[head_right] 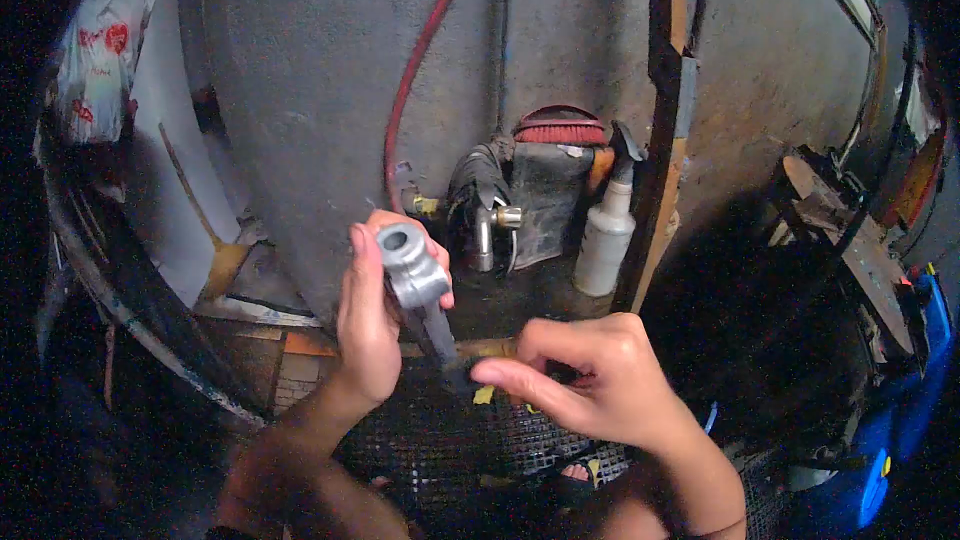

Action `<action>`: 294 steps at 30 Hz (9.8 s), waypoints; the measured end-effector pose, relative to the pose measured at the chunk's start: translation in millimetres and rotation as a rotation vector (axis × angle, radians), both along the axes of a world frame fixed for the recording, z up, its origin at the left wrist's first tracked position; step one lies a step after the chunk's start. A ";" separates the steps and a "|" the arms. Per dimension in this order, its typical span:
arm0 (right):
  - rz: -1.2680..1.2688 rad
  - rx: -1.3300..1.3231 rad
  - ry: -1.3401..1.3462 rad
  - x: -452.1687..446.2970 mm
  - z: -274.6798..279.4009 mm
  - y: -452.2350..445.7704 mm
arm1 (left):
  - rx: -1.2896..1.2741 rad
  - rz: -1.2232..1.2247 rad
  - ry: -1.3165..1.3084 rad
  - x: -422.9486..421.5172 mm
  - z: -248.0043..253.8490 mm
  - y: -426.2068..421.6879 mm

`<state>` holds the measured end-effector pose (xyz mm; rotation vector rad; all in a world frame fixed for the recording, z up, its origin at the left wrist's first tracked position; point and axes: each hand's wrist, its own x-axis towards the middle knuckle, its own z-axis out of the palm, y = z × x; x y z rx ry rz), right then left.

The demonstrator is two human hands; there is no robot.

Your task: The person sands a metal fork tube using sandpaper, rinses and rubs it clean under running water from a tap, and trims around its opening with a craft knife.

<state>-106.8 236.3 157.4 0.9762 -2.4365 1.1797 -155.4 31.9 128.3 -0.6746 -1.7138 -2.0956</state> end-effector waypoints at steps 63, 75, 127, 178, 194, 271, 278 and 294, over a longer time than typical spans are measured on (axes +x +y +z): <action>0.067 -0.196 -0.040 -45.9 -50.5 -14.9 | 0.494 -0.390 -0.365 -45.3 -23.0 -15.8; -0.043 -0.067 0.065 -41.1 -56.7 -36.4 | 0.509 -0.342 -0.358 -29.0 -15.5 3.3; -0.999 -0.522 0.058 206.4 -152.2 116.0 | -0.987 0.006 -0.113 -82.5 -158.7 -4.7; -1.042 -0.299 -0.260 320.9 -309.8 196.5 | -0.796 0.108 0.058 -17.5 -93.3 -4.5; -0.135 0.963 -0.547 -33.0 -524.1 3.9 | -1.196 -0.070 -0.282 -52.0 -136.1 -22.6; -0.210 0.489 -0.766 -12.1 -453.3 111.6 | -0.898 0.097 -1.381 15.1 -539.6 -85.4; -0.431 0.721 -0.703 29.1 -489.4 223.5 | -0.514 -0.039 -1.265 -1.9 -498.4 -100.3; -1.198 -0.384 -0.531 83.1 -445.6 293.6 | -1.043 -0.353 -0.878 44.5 -490.5 -153.8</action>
